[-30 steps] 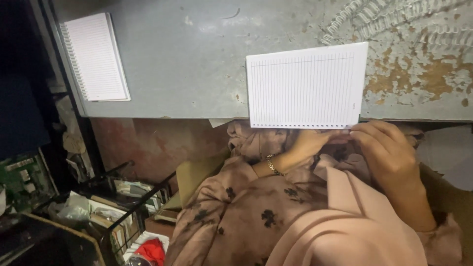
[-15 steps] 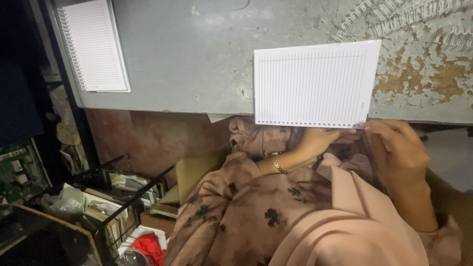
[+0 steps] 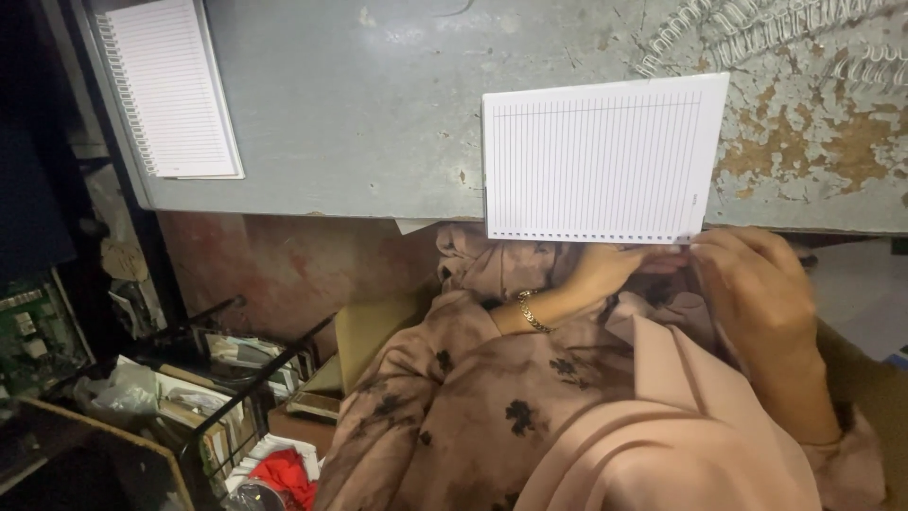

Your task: The person assembles notebooks by hand, inserting a stack of lined paper into a green cover. They align the paper and cover, then fold the cover over the paper to secure it. The person handles the assembled notebook and stacks it with others.

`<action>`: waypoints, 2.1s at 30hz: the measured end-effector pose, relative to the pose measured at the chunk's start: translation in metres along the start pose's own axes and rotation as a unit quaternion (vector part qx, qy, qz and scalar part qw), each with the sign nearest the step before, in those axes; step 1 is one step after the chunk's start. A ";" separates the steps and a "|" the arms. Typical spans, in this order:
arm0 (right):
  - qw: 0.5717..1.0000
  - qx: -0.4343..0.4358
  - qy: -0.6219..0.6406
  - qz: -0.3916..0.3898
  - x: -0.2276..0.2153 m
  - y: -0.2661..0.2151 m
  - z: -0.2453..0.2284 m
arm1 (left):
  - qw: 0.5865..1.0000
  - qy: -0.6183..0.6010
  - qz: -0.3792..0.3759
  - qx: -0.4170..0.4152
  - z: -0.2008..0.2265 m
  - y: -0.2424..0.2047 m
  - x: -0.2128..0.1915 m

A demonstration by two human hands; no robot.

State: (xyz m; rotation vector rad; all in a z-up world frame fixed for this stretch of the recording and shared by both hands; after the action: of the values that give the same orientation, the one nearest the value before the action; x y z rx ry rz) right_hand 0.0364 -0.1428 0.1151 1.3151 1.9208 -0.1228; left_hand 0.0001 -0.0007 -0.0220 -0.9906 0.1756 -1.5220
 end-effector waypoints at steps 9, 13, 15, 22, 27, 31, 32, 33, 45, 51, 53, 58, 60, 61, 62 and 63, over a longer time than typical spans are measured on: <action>0.998 0.059 0.022 -0.019 0.004 -0.007 0.012 | 0.999 0.014 0.011 -0.045 0.010 -0.009 -0.001; 0.998 0.008 0.069 0.006 0.007 -0.005 0.011 | 0.999 0.003 0.027 -0.038 0.009 -0.005 0.003; 0.998 0.041 0.037 0.010 0.009 -0.018 0.023 | 1.000 0.018 0.009 -0.010 0.007 -0.001 -0.002; 0.923 0.214 0.220 0.232 0.001 -0.037 0.016 | 0.992 0.090 -0.090 -0.015 0.024 -0.016 -0.014; 0.885 0.264 0.278 0.263 -0.003 -0.052 0.029 | 0.847 0.489 -0.090 0.188 0.065 -0.063 -0.020; 0.868 0.287 0.284 0.287 0.006 -0.067 0.049 | 0.607 0.606 -0.018 0.515 0.105 -0.090 -0.006; 0.869 0.282 0.287 0.288 0.012 -0.068 0.049 | 0.602 0.607 -0.016 0.518 0.110 -0.084 -0.001; 0.848 0.327 0.317 0.270 0.019 -0.069 0.049 | 0.574 0.638 -0.022 0.512 0.113 -0.078 0.005; 0.797 0.327 0.451 0.232 0.052 -0.077 0.043 | 0.414 0.797 0.005 0.440 0.103 -0.029 0.043; 0.789 0.345 0.459 0.219 0.039 -0.067 0.035 | 0.326 0.827 0.038 0.456 0.094 -0.023 0.041; 0.784 0.342 0.467 0.226 0.039 -0.067 0.037 | 0.316 0.829 0.026 0.461 0.094 -0.022 0.041; 0.791 0.333 0.468 0.211 0.030 -0.062 0.033 | 0.347 0.827 0.000 0.442 0.089 -0.010 0.031; 0.786 0.335 0.475 0.211 0.031 -0.064 0.036 | 0.345 0.821 -0.003 0.454 0.095 -0.019 0.038; 0.784 0.334 0.479 0.208 0.031 -0.065 0.037 | 0.344 0.814 -0.002 0.468 0.099 -0.023 0.042; 0.783 0.335 0.480 0.209 0.029 -0.064 0.036 | 0.344 0.815 -0.004 0.467 0.102 -0.024 0.042; 0.780 0.340 0.484 0.205 0.028 -0.064 0.035 | 0.350 0.816 -0.015 0.460 0.105 -0.025 0.042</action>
State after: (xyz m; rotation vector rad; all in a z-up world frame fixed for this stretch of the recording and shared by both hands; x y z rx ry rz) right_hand -0.0009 -0.1679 0.0517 2.6464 2.4314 0.1361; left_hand 0.0560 0.0134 0.0781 1.7390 0.5619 -1.6282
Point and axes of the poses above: each hand's wrist, its own y-axis towards the middle knuckle, its own x-axis out of the palm, z = x × y, the point moved 1 cm from there along y, towards the middle knuckle, and after that the axes turned 9 degrees about y, right-handed, at the moved point
